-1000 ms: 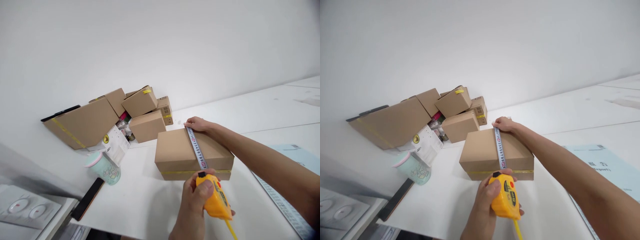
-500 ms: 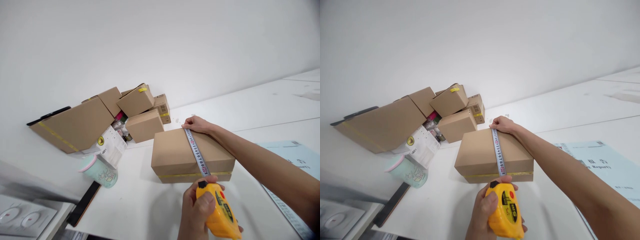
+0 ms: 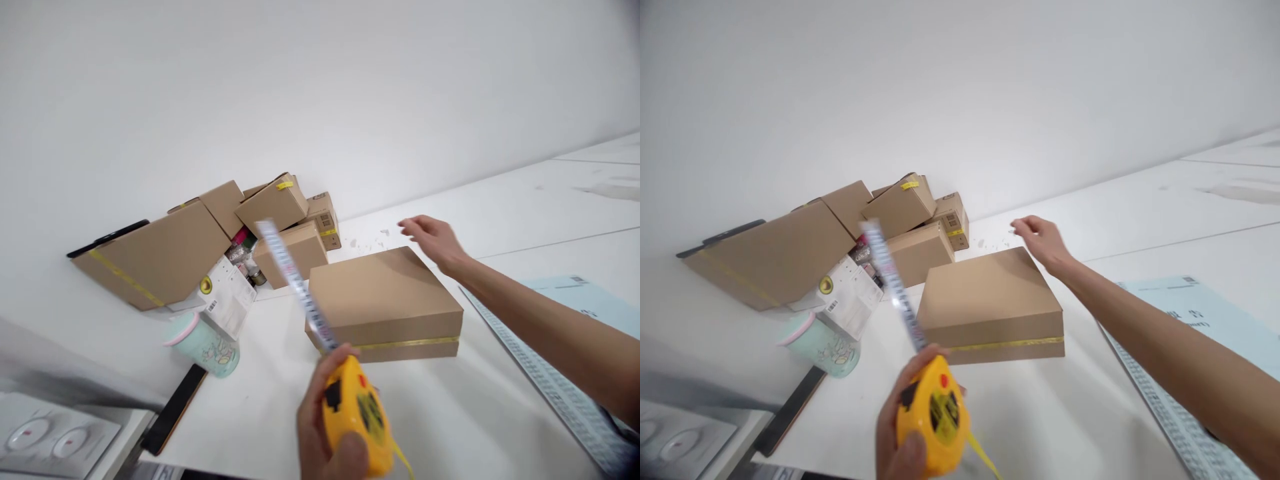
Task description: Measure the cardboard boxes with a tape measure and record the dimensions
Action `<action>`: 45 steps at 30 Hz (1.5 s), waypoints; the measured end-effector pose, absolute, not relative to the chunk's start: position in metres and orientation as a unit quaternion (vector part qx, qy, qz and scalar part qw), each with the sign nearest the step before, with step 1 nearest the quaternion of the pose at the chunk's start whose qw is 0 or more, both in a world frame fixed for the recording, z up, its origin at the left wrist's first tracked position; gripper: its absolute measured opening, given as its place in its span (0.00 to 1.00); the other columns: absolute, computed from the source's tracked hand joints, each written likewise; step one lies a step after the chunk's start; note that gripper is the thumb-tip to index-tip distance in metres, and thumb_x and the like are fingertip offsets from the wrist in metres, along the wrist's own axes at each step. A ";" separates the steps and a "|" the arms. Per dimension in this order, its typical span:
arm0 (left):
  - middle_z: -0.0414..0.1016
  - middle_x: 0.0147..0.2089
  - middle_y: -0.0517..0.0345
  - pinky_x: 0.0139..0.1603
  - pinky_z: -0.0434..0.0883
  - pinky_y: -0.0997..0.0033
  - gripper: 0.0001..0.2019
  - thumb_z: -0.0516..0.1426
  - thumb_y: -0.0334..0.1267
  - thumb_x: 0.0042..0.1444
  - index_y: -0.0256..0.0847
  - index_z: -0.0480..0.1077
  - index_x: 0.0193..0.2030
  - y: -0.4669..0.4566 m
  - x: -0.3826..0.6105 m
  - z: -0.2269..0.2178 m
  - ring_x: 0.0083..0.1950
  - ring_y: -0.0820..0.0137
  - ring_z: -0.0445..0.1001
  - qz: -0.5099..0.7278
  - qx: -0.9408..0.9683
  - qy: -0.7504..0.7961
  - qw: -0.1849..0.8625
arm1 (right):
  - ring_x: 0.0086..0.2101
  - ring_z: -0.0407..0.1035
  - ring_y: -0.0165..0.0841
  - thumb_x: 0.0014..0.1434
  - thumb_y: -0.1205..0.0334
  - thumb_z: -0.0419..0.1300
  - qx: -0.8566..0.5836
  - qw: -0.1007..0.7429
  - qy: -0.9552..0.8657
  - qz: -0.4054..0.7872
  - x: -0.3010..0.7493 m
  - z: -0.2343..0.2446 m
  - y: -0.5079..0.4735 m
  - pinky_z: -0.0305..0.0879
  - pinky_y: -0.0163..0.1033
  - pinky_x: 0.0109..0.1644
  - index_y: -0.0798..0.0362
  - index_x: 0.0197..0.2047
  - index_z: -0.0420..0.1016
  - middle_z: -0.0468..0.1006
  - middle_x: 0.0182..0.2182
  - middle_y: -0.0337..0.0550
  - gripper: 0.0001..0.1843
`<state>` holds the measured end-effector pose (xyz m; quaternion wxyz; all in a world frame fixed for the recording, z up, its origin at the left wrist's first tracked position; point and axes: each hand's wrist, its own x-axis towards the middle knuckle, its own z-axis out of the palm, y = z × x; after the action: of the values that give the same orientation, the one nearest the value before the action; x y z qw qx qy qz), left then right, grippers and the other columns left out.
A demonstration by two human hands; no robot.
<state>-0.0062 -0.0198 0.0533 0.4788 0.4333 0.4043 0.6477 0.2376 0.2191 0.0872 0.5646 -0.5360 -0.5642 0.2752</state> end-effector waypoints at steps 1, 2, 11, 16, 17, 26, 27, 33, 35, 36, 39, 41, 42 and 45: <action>0.74 0.62 0.41 0.39 0.80 0.62 0.38 0.71 0.59 0.43 0.43 0.77 0.59 -0.021 -0.018 0.050 0.44 0.54 0.80 0.677 0.433 0.426 0.416 | 0.50 0.75 0.48 0.61 0.43 0.59 -0.543 0.592 -0.521 0.290 0.248 0.081 0.205 0.71 0.50 0.53 0.51 0.42 0.80 0.83 0.46 0.52 0.20; 0.74 0.62 0.42 0.41 0.80 0.62 0.37 0.71 0.59 0.43 0.44 0.77 0.59 -0.020 -0.029 0.046 0.47 0.52 0.80 0.699 0.425 0.447 0.363 | 0.49 0.75 0.48 0.60 0.43 0.61 -0.557 0.596 -0.493 0.302 0.259 0.072 0.190 0.72 0.51 0.53 0.49 0.41 0.81 0.83 0.46 0.51 0.19; 0.78 0.57 0.41 0.45 0.79 0.55 0.31 0.65 0.61 0.50 0.39 0.80 0.53 0.024 -0.065 0.004 0.46 0.51 0.80 0.706 0.358 0.424 0.440 | 0.48 0.76 0.47 0.67 0.34 0.49 -0.556 0.517 -0.526 0.385 0.274 -0.014 0.092 0.75 0.54 0.51 0.39 0.69 0.67 0.81 0.46 0.46 0.33; 0.78 0.57 0.41 0.45 0.79 0.51 0.31 0.65 0.61 0.48 0.40 0.80 0.53 0.030 -0.073 0.026 0.45 0.50 0.80 0.688 0.396 0.384 0.472 | 0.32 0.72 0.38 0.62 0.33 0.59 -0.540 0.498 -0.606 0.305 0.269 0.030 0.089 0.72 0.45 0.37 0.37 0.65 0.71 0.71 0.32 0.39 0.33; 0.79 0.56 0.41 0.45 0.79 0.50 0.32 0.64 0.61 0.47 0.40 0.80 0.53 0.031 -0.076 0.035 0.44 0.50 0.80 0.681 0.414 0.370 0.478 | 0.30 0.70 0.38 0.60 0.33 0.60 -0.553 0.499 -0.602 0.286 0.271 0.042 0.092 0.70 0.43 0.33 0.37 0.62 0.74 0.69 0.30 0.37 0.31; 0.74 0.60 0.41 0.28 0.79 0.66 0.38 0.69 0.63 0.43 0.43 0.78 0.57 0.015 -0.045 0.066 0.42 0.53 0.80 0.625 0.516 0.352 0.469 | 0.45 0.72 0.47 0.59 0.37 0.61 -0.575 0.532 -0.602 0.155 0.273 0.091 0.149 0.70 0.49 0.42 0.46 0.37 0.80 0.78 0.45 0.49 0.21; 0.73 0.61 0.41 0.26 0.78 0.66 0.39 0.71 0.63 0.40 0.44 0.78 0.57 0.007 -0.035 0.060 0.42 0.53 0.80 0.608 0.518 0.348 0.491 | 0.44 0.72 0.47 0.60 0.38 0.60 -0.560 0.526 -0.619 0.164 0.273 0.093 0.155 0.70 0.49 0.43 0.46 0.37 0.80 0.79 0.45 0.48 0.20; 0.75 0.49 0.49 0.38 0.81 0.62 0.17 0.70 0.49 0.52 0.44 0.82 0.46 -0.021 0.024 0.017 0.35 0.63 0.81 0.480 0.436 0.349 0.677 | 0.38 0.74 0.42 0.66 0.50 0.54 -0.493 0.489 -0.689 0.207 0.271 0.103 0.174 0.69 0.46 0.40 0.46 0.43 0.78 0.82 0.40 0.44 0.14; 0.74 0.51 0.48 0.41 0.81 0.59 0.22 0.72 0.48 0.48 0.44 0.81 0.50 -0.020 0.031 0.005 0.36 0.62 0.80 0.465 0.435 0.322 0.700 | 0.39 0.74 0.42 0.67 0.57 0.51 -0.471 0.480 -0.724 0.151 0.268 0.104 0.176 0.69 0.47 0.42 0.46 0.50 0.77 0.82 0.43 0.45 0.15; 0.74 0.52 0.47 0.43 0.81 0.56 0.27 0.74 0.49 0.44 0.44 0.81 0.52 -0.019 0.031 -0.001 0.38 0.60 0.80 0.464 0.441 0.303 0.706 | 0.40 0.74 0.42 0.66 0.60 0.50 -0.460 0.470 -0.745 0.116 0.267 0.105 0.177 0.69 0.48 0.44 0.45 0.54 0.76 0.82 0.43 0.45 0.18; 0.73 0.56 0.45 0.48 0.80 0.50 0.36 0.76 0.51 0.37 0.45 0.79 0.56 -0.017 0.023 -0.012 0.41 0.57 0.79 0.465 0.457 0.256 0.714 | 0.40 0.72 0.44 0.64 0.67 0.48 -0.448 0.422 -0.788 0.002 0.264 0.104 0.179 0.68 0.51 0.46 0.43 0.62 0.73 0.79 0.41 0.46 0.27; 0.73 0.58 0.45 0.50 0.78 0.49 0.35 0.75 0.50 0.40 0.47 0.78 0.57 -0.018 0.017 -0.015 0.43 0.55 0.78 0.465 0.454 0.261 0.714 | 0.37 0.70 0.43 0.62 0.70 0.48 -0.455 0.387 -0.800 -0.058 0.262 0.103 0.179 0.67 0.51 0.44 0.41 0.64 0.73 0.77 0.39 0.47 0.31; 0.72 0.59 0.45 0.51 0.78 0.49 0.33 0.74 0.49 0.43 0.48 0.78 0.58 -0.020 0.015 -0.015 0.45 0.55 0.78 0.465 0.450 0.272 0.713 | 0.36 0.69 0.43 0.62 0.71 0.48 -0.457 0.373 -0.804 -0.080 0.261 0.103 0.179 0.66 0.51 0.44 0.41 0.65 0.73 0.77 0.39 0.47 0.32; 0.72 0.61 0.46 0.52 0.76 0.50 0.33 0.73 0.50 0.45 0.50 0.76 0.60 -0.023 0.012 -0.011 0.47 0.54 0.78 0.462 0.441 0.292 0.712 | 0.36 0.67 0.41 0.63 0.73 0.48 -0.451 0.346 -0.813 -0.129 0.259 0.102 0.179 0.63 0.49 0.44 0.37 0.66 0.72 0.76 0.41 0.48 0.34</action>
<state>0.0121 -0.0229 -0.0112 0.7115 0.4411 0.2924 0.4622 0.2592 0.1786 0.1018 0.3459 -0.4512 -0.8126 -0.1285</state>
